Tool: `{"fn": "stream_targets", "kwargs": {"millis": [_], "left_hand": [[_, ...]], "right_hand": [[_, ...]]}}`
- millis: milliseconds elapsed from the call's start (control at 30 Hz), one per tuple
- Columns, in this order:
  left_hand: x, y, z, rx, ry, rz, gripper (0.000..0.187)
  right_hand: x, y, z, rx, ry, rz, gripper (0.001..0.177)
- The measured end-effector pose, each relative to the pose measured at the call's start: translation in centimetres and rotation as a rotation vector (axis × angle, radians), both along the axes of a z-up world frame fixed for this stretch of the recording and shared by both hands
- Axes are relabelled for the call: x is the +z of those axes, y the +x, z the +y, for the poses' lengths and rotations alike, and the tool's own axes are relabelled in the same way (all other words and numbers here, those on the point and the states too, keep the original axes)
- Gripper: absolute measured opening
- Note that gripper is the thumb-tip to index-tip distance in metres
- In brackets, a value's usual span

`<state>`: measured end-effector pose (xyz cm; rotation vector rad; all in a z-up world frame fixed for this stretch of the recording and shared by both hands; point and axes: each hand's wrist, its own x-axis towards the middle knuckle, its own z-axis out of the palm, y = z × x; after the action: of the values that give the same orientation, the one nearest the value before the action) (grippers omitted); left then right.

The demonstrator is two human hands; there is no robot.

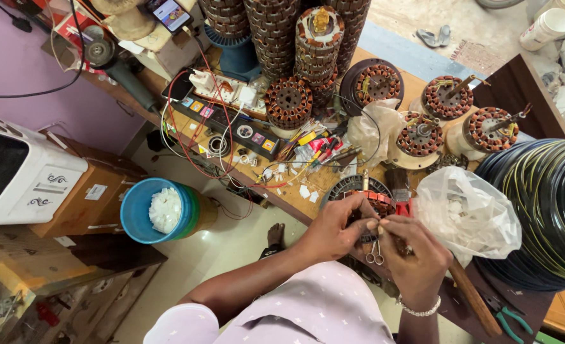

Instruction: The person repairs a motor stator by inserting white insulating paper into the copper windings. They use a screwdriver to press the paper into place and scissors to trim the excess material. The task is performed repeatedly on different sections of the stator.

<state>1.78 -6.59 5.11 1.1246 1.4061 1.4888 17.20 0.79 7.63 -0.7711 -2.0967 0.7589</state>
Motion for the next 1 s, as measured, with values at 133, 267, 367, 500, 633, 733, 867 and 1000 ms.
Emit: {"fn": "stream_targets", "kwargs": {"millis": [133, 267, 367, 500, 633, 733, 867, 1000], "left_hand": [[0.7, 0.1, 0.1, 0.156, 0.208, 0.29, 0.012], [0.7, 0.1, 0.1, 0.208, 0.257, 0.417, 0.014], [0.3, 0.3, 0.4, 0.233, 0.263, 0.463, 0.016], [0.0, 0.7, 0.6, 0.263, 0.241, 0.497, 0.017], [0.5, 1.0, 0.8, 0.298, 0.238, 0.511, 0.017], [1.3, 0.5, 0.9, 0.274, 0.219, 0.504, 0.016], [2.4, -1.3, 0.7, 0.14, 0.184, 0.464, 0.014], [3.0, -2.7, 0.3, 0.03, 0.067, 0.504, 0.013]], "right_hand": [[-0.4, -0.2, 0.4, -0.077, -0.204, -0.003, 0.019], [-1.3, -0.7, 0.8, -0.108, -0.447, 0.005, 0.013], [-2.2, -1.1, 1.3, -0.08, -0.592, 0.076, 0.013], [-3.1, -1.4, 1.5, -0.035, -0.653, 0.145, 0.012], [-3.9, -1.4, 1.4, -0.034, -0.588, 0.128, 0.008], [-4.3, -1.1, 1.4, -0.022, -0.476, 0.191, 0.006], [-4.5, -1.0, 1.3, -0.014, -0.457, 0.3, 0.01], [-4.4, -1.2, 1.3, 0.009, -0.643, 0.299, 0.016]]}}
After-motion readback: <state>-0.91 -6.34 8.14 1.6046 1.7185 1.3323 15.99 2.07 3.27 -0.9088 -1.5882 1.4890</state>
